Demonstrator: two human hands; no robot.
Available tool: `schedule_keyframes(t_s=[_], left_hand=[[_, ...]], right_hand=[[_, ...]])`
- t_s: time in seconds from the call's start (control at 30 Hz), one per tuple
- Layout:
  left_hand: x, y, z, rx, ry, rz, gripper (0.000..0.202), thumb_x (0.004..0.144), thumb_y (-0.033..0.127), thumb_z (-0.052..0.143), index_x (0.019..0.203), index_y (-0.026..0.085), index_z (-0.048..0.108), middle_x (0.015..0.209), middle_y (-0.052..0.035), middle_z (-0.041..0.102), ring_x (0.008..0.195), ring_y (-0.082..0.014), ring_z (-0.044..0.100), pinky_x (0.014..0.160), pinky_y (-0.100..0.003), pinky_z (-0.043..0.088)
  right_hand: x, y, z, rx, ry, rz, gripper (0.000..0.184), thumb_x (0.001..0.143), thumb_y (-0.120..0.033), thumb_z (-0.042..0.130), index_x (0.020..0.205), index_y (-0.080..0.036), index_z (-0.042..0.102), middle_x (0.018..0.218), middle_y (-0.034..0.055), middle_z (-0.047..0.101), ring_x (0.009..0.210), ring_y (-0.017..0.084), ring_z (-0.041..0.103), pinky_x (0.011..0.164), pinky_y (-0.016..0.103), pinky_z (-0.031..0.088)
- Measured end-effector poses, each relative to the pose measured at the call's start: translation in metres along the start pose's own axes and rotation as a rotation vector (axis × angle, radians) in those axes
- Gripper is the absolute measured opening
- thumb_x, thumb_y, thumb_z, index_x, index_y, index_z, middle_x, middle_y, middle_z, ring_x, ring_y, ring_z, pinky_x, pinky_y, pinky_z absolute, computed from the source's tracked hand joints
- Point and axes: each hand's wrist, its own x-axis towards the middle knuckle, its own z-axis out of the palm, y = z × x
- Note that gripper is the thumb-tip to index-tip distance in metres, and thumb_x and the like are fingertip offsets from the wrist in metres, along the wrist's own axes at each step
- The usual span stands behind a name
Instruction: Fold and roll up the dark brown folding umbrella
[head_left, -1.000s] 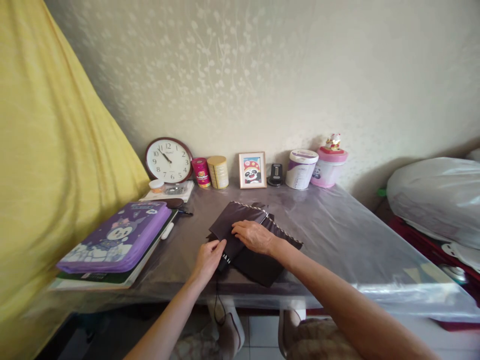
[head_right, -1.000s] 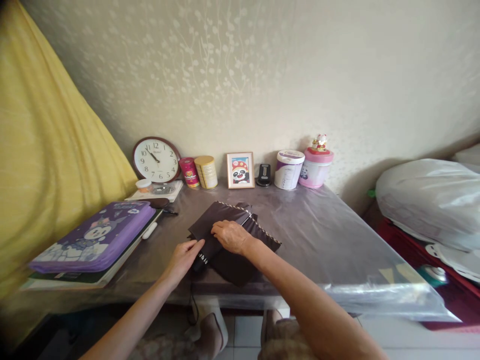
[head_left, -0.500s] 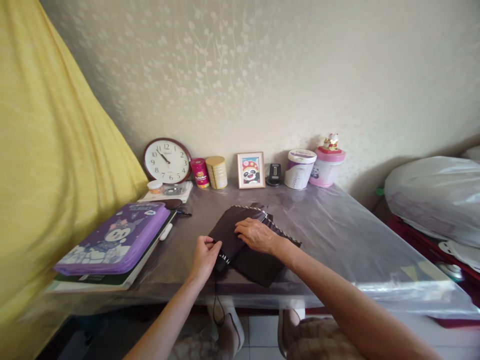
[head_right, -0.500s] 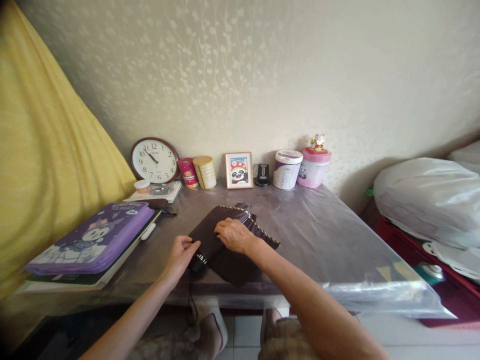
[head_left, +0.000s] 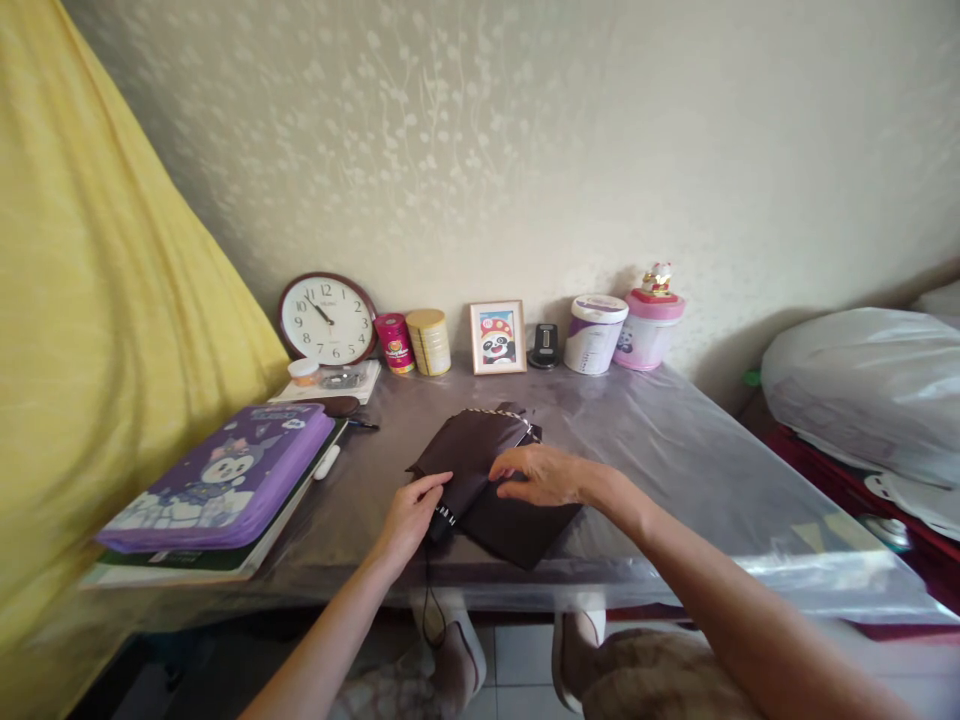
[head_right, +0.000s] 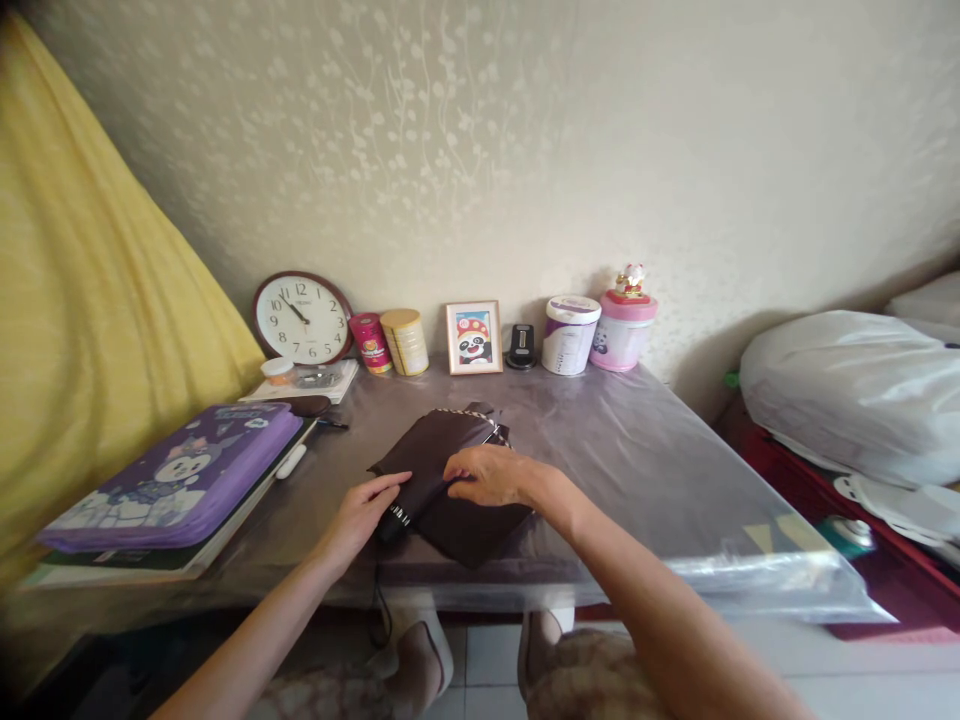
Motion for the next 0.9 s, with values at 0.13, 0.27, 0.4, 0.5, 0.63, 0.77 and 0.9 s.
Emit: schedule_keyframes(t_s=[0.13, 0.27, 0.4, 0.5, 0.63, 0.77, 0.9], left_hand=[[0.002, -0.004, 0.0, 0.027, 0.043, -0.016, 0.033, 0.073, 0.029, 0.049, 0.098, 0.016, 0.067, 0.106, -0.0057, 0.067, 0.101, -0.0203, 0.059, 0.093, -0.033, 0.04], [0.002, -0.005, 0.0, 0.05, 0.042, -0.004, 0.034, 0.075, 0.03, 0.048, 0.1, 0.016, 0.067, 0.108, -0.0065, 0.066, 0.102, -0.0206, 0.058, 0.094, -0.034, 0.039], [0.002, -0.004, -0.001, 0.046, 0.042, 0.01, 0.033, 0.074, 0.03, 0.049, 0.098, 0.018, 0.067, 0.108, -0.0054, 0.066, 0.104, -0.0205, 0.057, 0.096, -0.034, 0.038], [0.002, -0.003, -0.001, 0.046, 0.044, 0.007, 0.033, 0.073, 0.03, 0.049, 0.097, 0.018, 0.068, 0.107, -0.0054, 0.066, 0.104, -0.0206, 0.057, 0.096, -0.035, 0.037], [0.002, -0.002, -0.001, 0.039, 0.038, 0.002, 0.034, 0.073, 0.031, 0.049, 0.098, 0.017, 0.067, 0.109, -0.006, 0.065, 0.105, -0.0205, 0.057, 0.096, -0.034, 0.037], [0.002, -0.005, -0.001, 0.052, 0.031, 0.002, 0.035, 0.074, 0.032, 0.049, 0.1, 0.017, 0.066, 0.108, -0.0061, 0.066, 0.104, -0.0203, 0.057, 0.095, -0.033, 0.038], [0.003, -0.009, -0.001, 0.054, 0.036, 0.006, 0.034, 0.074, 0.033, 0.049, 0.099, 0.018, 0.066, 0.106, -0.0052, 0.066, 0.102, -0.0199, 0.058, 0.093, -0.032, 0.04]], right_hand=[[-0.022, -0.014, -0.005, 0.094, -0.105, -0.038, 0.044, 0.064, -0.03, 0.071, 0.107, -0.027, 0.06, 0.111, 0.0023, 0.061, 0.101, 0.019, 0.057, 0.085, 0.026, 0.044], [-0.034, -0.022, 0.003, 0.082, -0.088, -0.036, 0.063, 0.048, -0.025, 0.08, 0.107, -0.03, 0.06, 0.115, 0.0019, 0.06, 0.104, 0.021, 0.056, 0.085, 0.026, 0.044], [-0.037, -0.022, 0.013, -0.003, -0.102, -0.066, 0.07, 0.048, -0.022, 0.08, 0.114, -0.029, 0.055, 0.122, 0.0058, 0.055, 0.109, 0.025, 0.052, 0.092, 0.034, 0.04], [-0.035, -0.019, 0.016, -0.029, -0.11, -0.075, 0.063, 0.053, -0.02, 0.077, 0.112, -0.028, 0.056, 0.123, 0.0059, 0.054, 0.109, 0.024, 0.052, 0.091, 0.034, 0.04], [-0.033, -0.013, 0.018, -0.094, -0.147, -0.103, 0.054, 0.06, -0.021, 0.073, 0.111, -0.025, 0.057, 0.122, 0.0075, 0.054, 0.107, 0.025, 0.052, 0.089, 0.036, 0.04], [-0.032, -0.011, 0.017, -0.033, -0.059, -0.118, 0.045, 0.062, -0.02, 0.07, 0.106, -0.027, 0.059, 0.113, 0.0039, 0.059, 0.102, 0.021, 0.055, 0.085, 0.032, 0.043], [-0.032, -0.014, 0.012, 0.025, -0.003, -0.065, 0.036, 0.066, -0.014, 0.064, 0.099, -0.029, 0.06, 0.101, 0.0008, 0.064, 0.093, 0.018, 0.059, 0.079, 0.028, 0.045]])
